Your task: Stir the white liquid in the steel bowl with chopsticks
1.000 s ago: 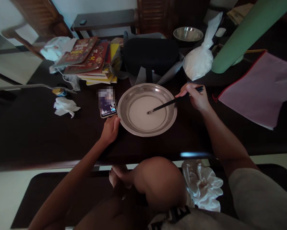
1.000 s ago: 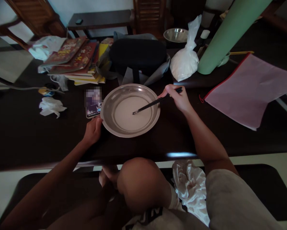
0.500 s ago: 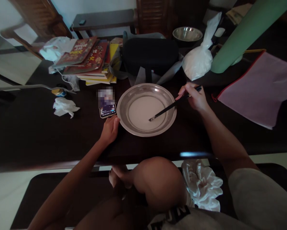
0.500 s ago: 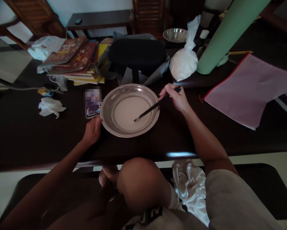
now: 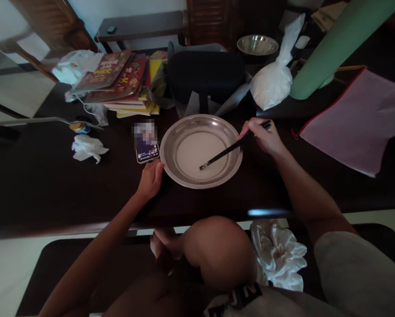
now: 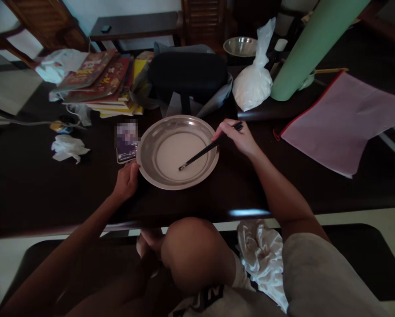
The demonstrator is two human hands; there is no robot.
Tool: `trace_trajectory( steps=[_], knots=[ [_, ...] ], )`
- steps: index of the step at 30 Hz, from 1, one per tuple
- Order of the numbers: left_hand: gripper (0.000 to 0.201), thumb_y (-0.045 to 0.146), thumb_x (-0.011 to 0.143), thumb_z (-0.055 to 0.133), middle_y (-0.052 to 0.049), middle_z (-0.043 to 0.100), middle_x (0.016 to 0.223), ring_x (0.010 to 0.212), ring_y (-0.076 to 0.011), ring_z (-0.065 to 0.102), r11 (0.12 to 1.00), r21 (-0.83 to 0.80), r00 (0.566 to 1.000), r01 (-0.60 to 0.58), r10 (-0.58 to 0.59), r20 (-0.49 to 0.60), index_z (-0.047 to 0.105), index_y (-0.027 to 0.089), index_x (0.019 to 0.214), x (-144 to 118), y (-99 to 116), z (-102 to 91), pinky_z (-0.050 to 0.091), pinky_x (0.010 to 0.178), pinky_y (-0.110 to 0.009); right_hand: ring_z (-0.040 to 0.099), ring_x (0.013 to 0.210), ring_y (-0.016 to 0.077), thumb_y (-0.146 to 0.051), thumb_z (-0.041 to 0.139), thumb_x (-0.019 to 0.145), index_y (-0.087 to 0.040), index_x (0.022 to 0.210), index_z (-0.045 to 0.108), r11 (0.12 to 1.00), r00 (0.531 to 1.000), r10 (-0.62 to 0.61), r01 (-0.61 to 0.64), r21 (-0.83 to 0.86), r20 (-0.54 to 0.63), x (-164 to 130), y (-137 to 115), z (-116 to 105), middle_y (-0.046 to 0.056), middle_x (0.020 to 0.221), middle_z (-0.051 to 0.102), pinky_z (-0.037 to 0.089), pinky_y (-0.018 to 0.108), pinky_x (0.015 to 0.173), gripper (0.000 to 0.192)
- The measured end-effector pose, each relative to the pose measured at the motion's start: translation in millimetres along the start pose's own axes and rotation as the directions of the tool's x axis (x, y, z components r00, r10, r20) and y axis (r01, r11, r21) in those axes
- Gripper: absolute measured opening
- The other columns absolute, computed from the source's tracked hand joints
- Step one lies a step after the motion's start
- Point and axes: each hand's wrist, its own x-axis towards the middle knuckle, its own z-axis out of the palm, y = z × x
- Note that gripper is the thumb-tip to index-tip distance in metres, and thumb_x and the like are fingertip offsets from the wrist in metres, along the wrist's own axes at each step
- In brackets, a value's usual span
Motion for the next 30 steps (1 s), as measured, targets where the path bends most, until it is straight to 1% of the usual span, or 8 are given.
trace_trajectory(
  steps=[3,5,10,16,19,23,28,30],
  knots=[
    [0.067,0.058,0.101,0.015,-0.013,0.069,0.086,0.084,-0.0247,0.064,1.000,0.002,1.000,-0.005,0.005,0.001,0.067,0.018,0.085,0.1,1.3,-0.4,0.051,0.079,-0.041,0.070,0.074,0.0183,-0.062,0.064,0.085,-0.025,0.071,0.074,0.997,0.999,-0.010,0.013,-0.072,0.047,-1.1,-3.7,1.5,0.001,0.071,0.073,0.056,0.035,0.076,0.041],
    [0.068,0.059,0.101,0.015,-0.013,0.070,0.087,0.084,-0.0244,0.065,1.000,0.004,1.000,-0.005,0.005,0.004,0.067,0.017,0.087,0.1,2.0,-0.7,0.051,0.079,-0.041,0.071,0.076,0.0189,-0.061,0.064,0.085,-0.026,0.071,0.074,0.994,0.999,-0.034,0.034,-0.100,-0.001,-0.1,-3.7,-1.6,0.001,0.071,0.073,0.056,0.035,0.078,0.040],
    [0.066,0.059,0.101,0.017,-0.012,0.068,0.084,0.083,-0.0254,0.065,1.000,-0.013,1.000,0.006,-0.006,0.007,0.066,0.019,0.084,-0.3,1.3,-0.4,0.051,0.079,-0.042,0.067,0.057,0.0175,-0.059,0.064,0.086,-0.027,0.066,0.073,0.999,0.989,-0.032,0.032,0.002,-0.146,2.7,3.0,-6.3,-0.001,0.055,0.064,0.054,0.034,0.063,0.039],
    [0.064,0.062,0.099,0.020,-0.011,0.066,0.080,0.083,-0.0262,0.065,0.999,-0.040,1.000,0.025,-0.026,-0.013,0.066,0.021,0.081,-0.8,-1.6,0.6,0.051,0.080,-0.043,0.069,0.073,0.0182,-0.061,0.063,0.086,-0.028,0.070,0.075,0.995,0.998,-0.032,0.036,-0.097,0.048,-1.3,-3.3,3.3,0.001,0.069,0.073,0.055,0.034,0.074,0.039],
    [0.063,0.061,0.099,0.020,-0.011,0.066,0.078,0.080,-0.0256,0.064,0.999,-0.029,0.999,0.031,-0.031,-0.008,0.064,0.021,0.078,-0.9,-2.1,0.9,0.051,0.077,-0.042,0.069,0.073,0.0186,-0.062,0.063,0.085,-0.028,0.070,0.075,0.990,0.997,-0.055,0.048,-0.131,-0.049,0.2,-4.9,-0.6,0.001,0.069,0.073,0.055,0.034,0.073,0.039],
    [0.065,0.061,0.100,0.018,-0.012,0.066,0.077,0.076,-0.0250,0.063,1.000,-0.008,1.000,0.015,-0.015,0.001,0.062,0.020,0.076,0.0,-0.4,0.6,0.051,0.075,-0.042,0.067,0.059,0.0181,-0.058,0.063,0.087,-0.026,0.064,0.073,0.999,0.983,-0.051,0.048,-0.025,-0.175,2.5,-0.1,-4.7,0.000,0.055,0.065,0.053,0.034,0.062,0.041],
    [0.067,0.062,0.099,0.016,-0.012,0.066,0.078,0.078,-0.0252,0.064,1.000,-0.013,1.000,0.014,-0.014,-0.004,0.062,0.019,0.076,0.6,1.1,0.1,0.051,0.076,-0.042,0.068,0.070,0.0176,-0.064,0.063,0.085,-0.026,0.065,0.072,0.998,1.000,-0.004,0.006,-0.060,0.021,-1.5,-3.5,4.8,0.001,0.064,0.069,0.054,0.033,0.071,0.044],
    [0.066,0.063,0.099,0.018,-0.012,0.066,0.078,0.079,-0.0258,0.064,1.000,-0.023,1.000,0.020,-0.020,-0.006,0.062,0.020,0.075,0.3,0.4,0.2,0.051,0.076,-0.043,0.068,0.075,0.0177,-0.064,0.063,0.084,-0.026,0.067,0.073,0.994,0.999,-0.009,0.014,-0.108,0.040,-2.1,-5.9,5.3,0.001,0.070,0.072,0.054,0.033,0.075,0.043]
  ],
)
